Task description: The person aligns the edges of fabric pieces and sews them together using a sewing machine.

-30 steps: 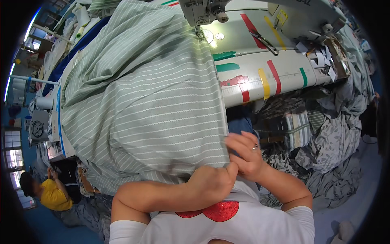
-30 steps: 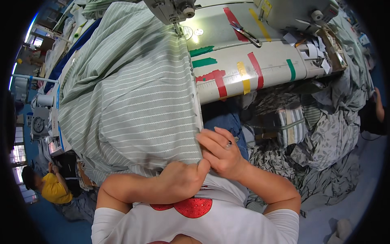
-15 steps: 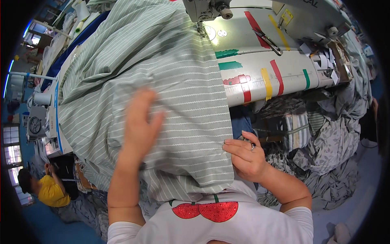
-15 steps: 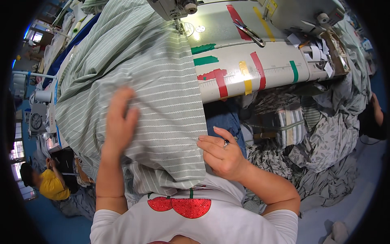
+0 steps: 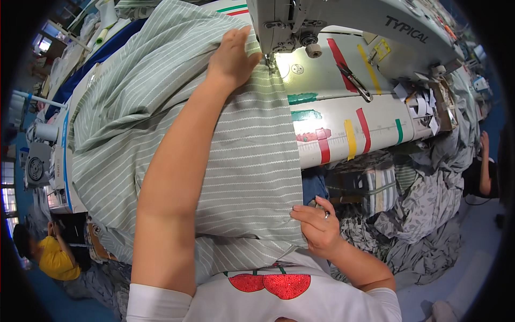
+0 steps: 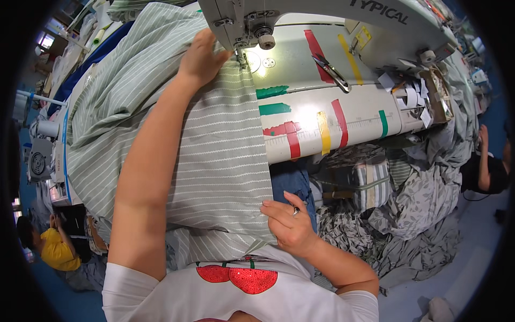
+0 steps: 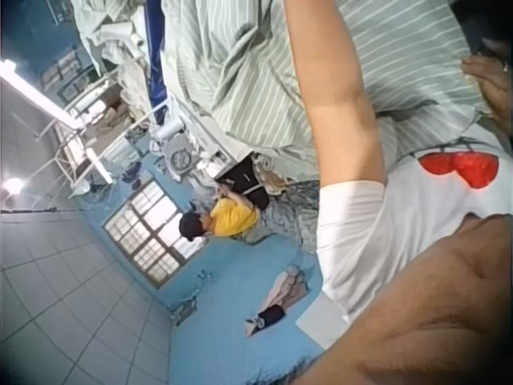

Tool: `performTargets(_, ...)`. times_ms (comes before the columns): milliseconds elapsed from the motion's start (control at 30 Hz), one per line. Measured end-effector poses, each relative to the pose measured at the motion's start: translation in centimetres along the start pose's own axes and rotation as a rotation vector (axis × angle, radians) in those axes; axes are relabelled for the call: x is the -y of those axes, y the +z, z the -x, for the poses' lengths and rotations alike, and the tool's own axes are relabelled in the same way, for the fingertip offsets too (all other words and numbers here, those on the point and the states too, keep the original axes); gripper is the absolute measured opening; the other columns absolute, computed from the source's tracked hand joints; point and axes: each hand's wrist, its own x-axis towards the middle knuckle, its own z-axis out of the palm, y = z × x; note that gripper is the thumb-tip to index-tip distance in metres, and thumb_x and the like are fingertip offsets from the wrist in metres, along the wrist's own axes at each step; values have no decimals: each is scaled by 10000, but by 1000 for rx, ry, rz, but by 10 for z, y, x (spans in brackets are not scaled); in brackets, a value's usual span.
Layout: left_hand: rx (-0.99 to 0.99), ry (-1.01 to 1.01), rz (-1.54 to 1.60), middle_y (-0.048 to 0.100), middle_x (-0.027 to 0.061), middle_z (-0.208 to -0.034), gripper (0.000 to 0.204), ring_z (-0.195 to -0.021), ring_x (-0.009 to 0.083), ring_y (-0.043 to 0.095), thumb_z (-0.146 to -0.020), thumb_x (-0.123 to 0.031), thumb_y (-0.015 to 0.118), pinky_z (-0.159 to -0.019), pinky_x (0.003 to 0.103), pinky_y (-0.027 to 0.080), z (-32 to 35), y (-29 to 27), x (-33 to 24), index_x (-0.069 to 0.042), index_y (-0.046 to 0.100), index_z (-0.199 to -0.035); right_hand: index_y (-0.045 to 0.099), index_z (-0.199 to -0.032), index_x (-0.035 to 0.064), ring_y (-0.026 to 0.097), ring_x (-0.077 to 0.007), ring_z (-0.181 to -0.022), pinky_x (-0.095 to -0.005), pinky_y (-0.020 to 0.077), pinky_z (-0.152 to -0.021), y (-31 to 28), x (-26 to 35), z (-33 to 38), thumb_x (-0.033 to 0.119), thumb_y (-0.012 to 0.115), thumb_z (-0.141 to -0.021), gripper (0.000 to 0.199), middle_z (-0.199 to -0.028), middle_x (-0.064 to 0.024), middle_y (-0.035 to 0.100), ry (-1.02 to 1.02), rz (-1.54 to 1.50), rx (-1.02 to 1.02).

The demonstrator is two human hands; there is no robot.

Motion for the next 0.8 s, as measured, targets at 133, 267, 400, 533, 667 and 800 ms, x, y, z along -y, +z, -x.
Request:
performTargets(133,190,-42,52,613,126,-1068,297,-1019,310,581,-813,-206,626,-849,428,454,-18,27,12,-72,625,-1078,591,-673,26,658,-230,-996,-450,313,-1030,-3,-6,1,-21,582,-635,61,-984,-86,682,51,-1,33)
performTargets(267,61,64,43,617,100,-905,205,-937,303,583,-795,-167,622,-786,437,434,-13,39,11,-71,643,-975,573,-656,32,658,-235,-997,-453,306,-1026,-6,-10,2,8,577,-623,41,-996,-90,683,35,-1,56)
performTargets(400,102,98,-43,600,103,-891,187,-920,306,575,-791,-146,616,-787,443,415,-18,42,18,-92,642,-969,598,-699,51,635,-213,-1053,-440,290,-1046,-9,-9,-2,14,584,-657,58,-1059,-77,660,45,-25,118)
performTargets(533,40,120,74,596,101,-883,185,-912,310,572,-801,-162,608,-788,452,407,-27,42,21,-119,644,-977,597,-696,62,632,-208,-1065,-444,278,-1047,-12,-15,-13,31,587,-667,43,-1065,-75,661,43,-9,128)
performTargets(667,21,31,256,592,111,-880,182,-909,319,568,-825,-196,586,-800,453,415,-40,41,23,-129,643,-984,595,-694,68,632,-203,-1065,-455,275,-1041,-17,-27,-30,43,589,-678,30,-1058,-73,662,37,14,129)
performTargets(800,45,-29,387,598,132,-907,199,-928,341,566,-848,-225,559,-824,461,427,-62,59,58,-116,637,-995,541,-629,43,670,-242,-977,-487,255,-1039,-18,-39,-54,75,553,-628,34,-1002,-94,682,-33,50,68)
